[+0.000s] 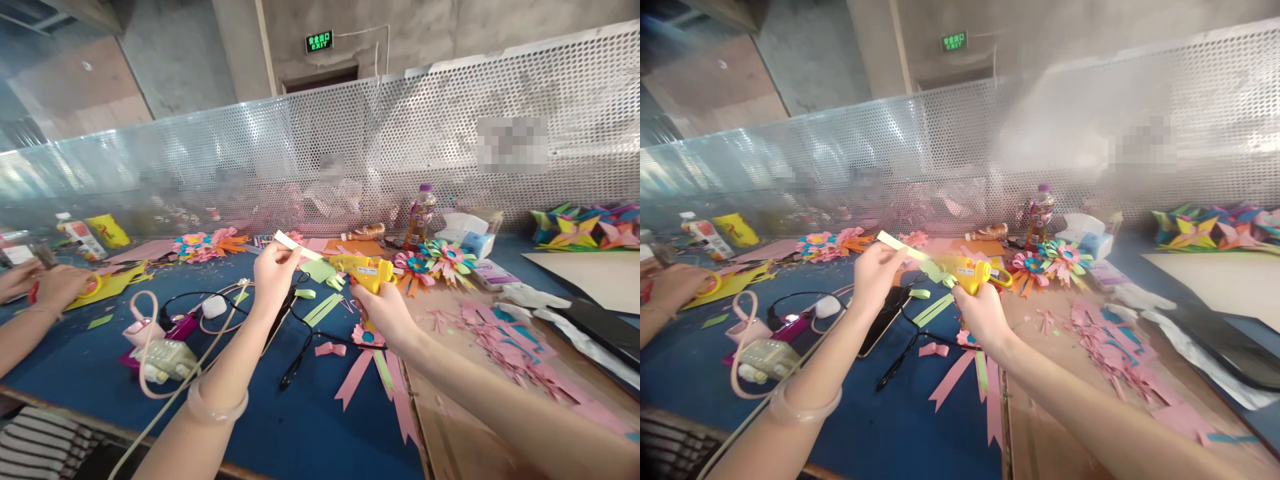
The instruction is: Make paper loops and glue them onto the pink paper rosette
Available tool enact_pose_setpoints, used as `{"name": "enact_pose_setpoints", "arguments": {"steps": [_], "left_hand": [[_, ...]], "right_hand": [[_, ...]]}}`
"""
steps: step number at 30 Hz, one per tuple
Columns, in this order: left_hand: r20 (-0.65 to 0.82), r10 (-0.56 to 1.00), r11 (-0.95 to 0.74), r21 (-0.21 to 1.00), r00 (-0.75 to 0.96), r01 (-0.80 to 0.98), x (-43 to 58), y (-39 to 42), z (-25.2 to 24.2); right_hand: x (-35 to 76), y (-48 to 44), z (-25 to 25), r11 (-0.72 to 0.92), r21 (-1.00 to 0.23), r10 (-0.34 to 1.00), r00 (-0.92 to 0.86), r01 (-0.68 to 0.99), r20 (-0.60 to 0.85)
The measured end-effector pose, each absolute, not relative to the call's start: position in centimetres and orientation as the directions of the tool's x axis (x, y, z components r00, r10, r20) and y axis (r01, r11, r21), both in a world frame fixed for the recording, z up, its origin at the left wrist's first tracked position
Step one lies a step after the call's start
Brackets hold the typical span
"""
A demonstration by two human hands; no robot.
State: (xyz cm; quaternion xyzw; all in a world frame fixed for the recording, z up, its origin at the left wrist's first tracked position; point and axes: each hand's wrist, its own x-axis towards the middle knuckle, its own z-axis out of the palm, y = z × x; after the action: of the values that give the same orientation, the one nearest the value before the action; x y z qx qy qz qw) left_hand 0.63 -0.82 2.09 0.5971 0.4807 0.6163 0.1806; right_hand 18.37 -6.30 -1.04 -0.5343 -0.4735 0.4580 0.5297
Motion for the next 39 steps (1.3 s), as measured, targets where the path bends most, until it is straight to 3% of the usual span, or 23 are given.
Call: {"name": "enact_pose_setpoints", "arguments": {"steps": [30,39], "left_hand": [[0.564,0.787,-0.479,0.814,-0.250,0.328,0.6,-0.9,2.2],[0.540,0.795,-0.471,0.836,-0.276,0.281,0.6,-0.9,2.3]], "right_hand": [[18.3,-5.9,-2.0,0.014,-1.000,0.994,0.110,0.005,0.015],[18.3,-6.0,-1.8,-0.015,-0.998,0.995,0.095,-0.065,-0.022]]}}
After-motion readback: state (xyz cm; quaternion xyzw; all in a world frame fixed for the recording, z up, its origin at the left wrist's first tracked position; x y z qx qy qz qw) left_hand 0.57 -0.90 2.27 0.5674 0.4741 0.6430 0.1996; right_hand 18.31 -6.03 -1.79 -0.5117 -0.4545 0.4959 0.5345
